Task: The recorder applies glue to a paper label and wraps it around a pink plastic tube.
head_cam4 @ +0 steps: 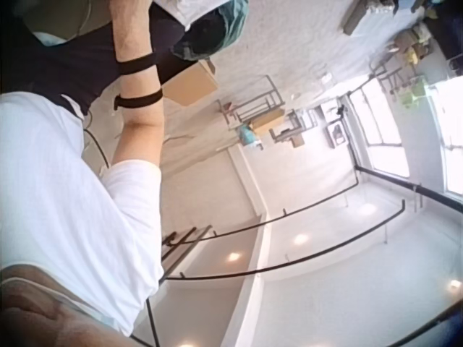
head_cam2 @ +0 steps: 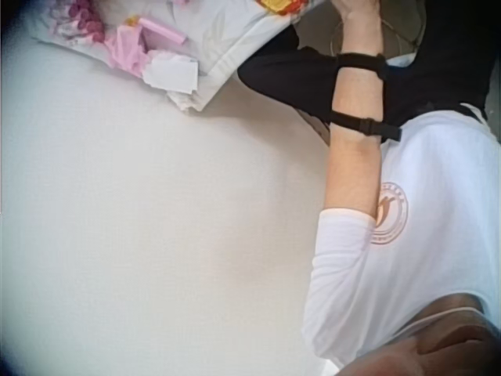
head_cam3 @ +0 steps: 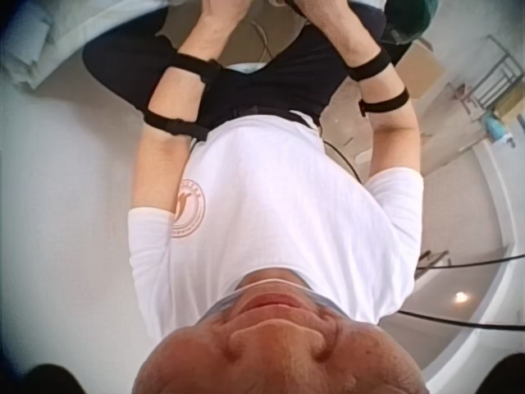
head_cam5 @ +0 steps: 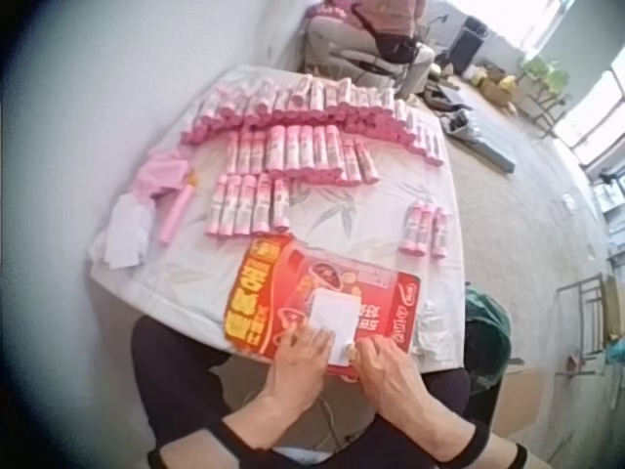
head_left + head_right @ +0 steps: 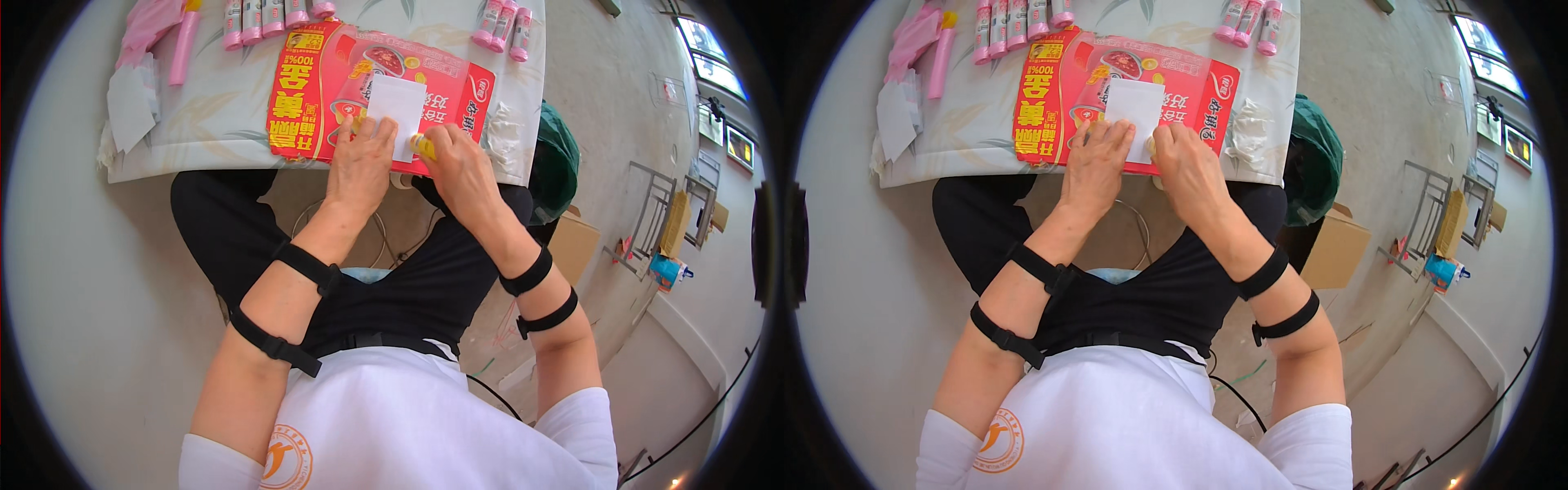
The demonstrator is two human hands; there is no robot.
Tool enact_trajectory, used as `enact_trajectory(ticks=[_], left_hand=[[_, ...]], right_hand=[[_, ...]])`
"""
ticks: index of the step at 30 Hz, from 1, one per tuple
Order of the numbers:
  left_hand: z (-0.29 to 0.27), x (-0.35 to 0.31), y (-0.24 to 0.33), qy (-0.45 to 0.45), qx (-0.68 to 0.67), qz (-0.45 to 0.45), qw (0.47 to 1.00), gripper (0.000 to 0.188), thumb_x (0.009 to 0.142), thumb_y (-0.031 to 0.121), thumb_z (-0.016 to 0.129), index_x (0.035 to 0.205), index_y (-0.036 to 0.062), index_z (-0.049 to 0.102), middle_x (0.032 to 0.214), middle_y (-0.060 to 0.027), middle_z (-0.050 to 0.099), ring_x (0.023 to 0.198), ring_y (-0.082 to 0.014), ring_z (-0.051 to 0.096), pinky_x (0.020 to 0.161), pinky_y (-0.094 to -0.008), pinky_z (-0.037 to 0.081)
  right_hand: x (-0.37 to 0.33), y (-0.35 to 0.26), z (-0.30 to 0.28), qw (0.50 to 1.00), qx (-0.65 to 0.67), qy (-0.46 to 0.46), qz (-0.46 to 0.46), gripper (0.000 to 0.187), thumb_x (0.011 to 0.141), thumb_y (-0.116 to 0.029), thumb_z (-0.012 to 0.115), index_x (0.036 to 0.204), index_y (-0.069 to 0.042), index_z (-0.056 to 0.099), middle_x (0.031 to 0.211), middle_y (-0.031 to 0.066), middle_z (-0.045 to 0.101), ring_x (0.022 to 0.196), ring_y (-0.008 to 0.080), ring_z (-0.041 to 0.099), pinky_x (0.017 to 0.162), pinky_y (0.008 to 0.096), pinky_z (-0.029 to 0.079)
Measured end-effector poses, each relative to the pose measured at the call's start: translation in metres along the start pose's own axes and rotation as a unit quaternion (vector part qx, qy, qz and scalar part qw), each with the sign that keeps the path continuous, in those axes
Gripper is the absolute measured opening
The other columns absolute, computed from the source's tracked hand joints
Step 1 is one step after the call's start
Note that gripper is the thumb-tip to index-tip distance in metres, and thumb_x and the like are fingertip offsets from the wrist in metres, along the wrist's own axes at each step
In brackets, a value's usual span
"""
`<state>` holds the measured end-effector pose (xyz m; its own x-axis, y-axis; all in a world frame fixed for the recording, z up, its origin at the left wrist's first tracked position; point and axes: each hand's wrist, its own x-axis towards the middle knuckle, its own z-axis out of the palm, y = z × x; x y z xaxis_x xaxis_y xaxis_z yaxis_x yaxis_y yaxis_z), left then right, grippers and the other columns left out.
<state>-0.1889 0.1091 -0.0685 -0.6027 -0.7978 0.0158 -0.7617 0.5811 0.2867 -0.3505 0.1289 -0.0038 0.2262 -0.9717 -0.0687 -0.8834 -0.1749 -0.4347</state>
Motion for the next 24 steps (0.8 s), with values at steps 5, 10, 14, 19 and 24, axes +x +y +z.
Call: enact_trajectory(ticks=[5, 10, 14, 19, 24], left_hand=[[-0.001, -0.003, -0.001, -0.010, -0.007, 0.003, 1.000, 0.047, 0.078, 0.005, 0.056, 0.125, 0.0040, 0.054, 0.124, -0.0047, 0.052, 0.116, -0.0232, 0.047, 0.106, -0.0441, 0.032], [0.000, -0.005, 0.007, 0.014, 0.054, 0.005, 0.998, 0.048, 0.080, 0.009, 0.054, 0.128, 0.0036, 0.053, 0.128, -0.0064, 0.050, 0.117, -0.0242, 0.046, 0.107, -0.0454, 0.029], [-0.003, -0.001, 0.019, -0.038, 0.153, -0.021, 0.987, 0.048, 0.083, 0.019, 0.054, 0.128, 0.0053, 0.053, 0.130, -0.0036, 0.044, 0.121, -0.0224, 0.039, 0.108, -0.0438, 0.025], [-0.002, -0.004, 0.017, -0.048, 0.144, -0.024, 0.988, 0.049, 0.082, 0.018, 0.055, 0.129, 0.0049, 0.052, 0.127, -0.0029, 0.044, 0.115, -0.0207, 0.040, 0.103, -0.0414, 0.028], [0.000, -0.007, 0.014, -0.048, 0.117, -0.032, 0.991, 0.049, 0.082, 0.019, 0.056, 0.129, 0.0048, 0.053, 0.127, -0.0025, 0.043, 0.114, -0.0199, 0.040, 0.103, -0.0416, 0.029]], right_hand=[[-0.027, -0.018, -0.011, 0.996, 0.070, -0.037, 0.048, 0.026, 0.075, -0.003, 0.068, 0.095, 0.000, 0.051, 0.087, 0.0166, 0.055, 0.085, 0.0356, 0.058, 0.071, 0.0419, 0.048], [0.002, -0.012, -0.035, 0.988, 0.051, 0.130, 0.062, 0.029, 0.075, -0.002, 0.070, 0.099, -0.001, 0.054, 0.089, 0.0163, 0.057, 0.083, 0.0349, 0.059, 0.072, 0.0403, 0.049], [0.035, -0.010, -0.018, 0.994, 0.021, 0.112, -0.003, 0.030, 0.075, -0.003, 0.069, 0.099, -0.001, 0.052, 0.091, 0.0152, 0.056, 0.087, 0.0338, 0.058, 0.072, 0.0397, 0.049], [0.059, -0.022, 0.005, 0.996, 0.024, 0.084, -0.017, 0.031, 0.076, -0.004, 0.069, 0.102, -0.001, 0.053, 0.090, 0.0158, 0.057, 0.083, 0.0356, 0.059, 0.072, 0.0412, 0.048], [0.090, -0.009, 0.015, 0.995, -0.035, 0.083, -0.045, 0.028, 0.078, -0.005, 0.067, 0.100, -0.001, 0.051, 0.091, 0.0158, 0.057, 0.084, 0.0353, 0.059, 0.071, 0.0418, 0.049]])
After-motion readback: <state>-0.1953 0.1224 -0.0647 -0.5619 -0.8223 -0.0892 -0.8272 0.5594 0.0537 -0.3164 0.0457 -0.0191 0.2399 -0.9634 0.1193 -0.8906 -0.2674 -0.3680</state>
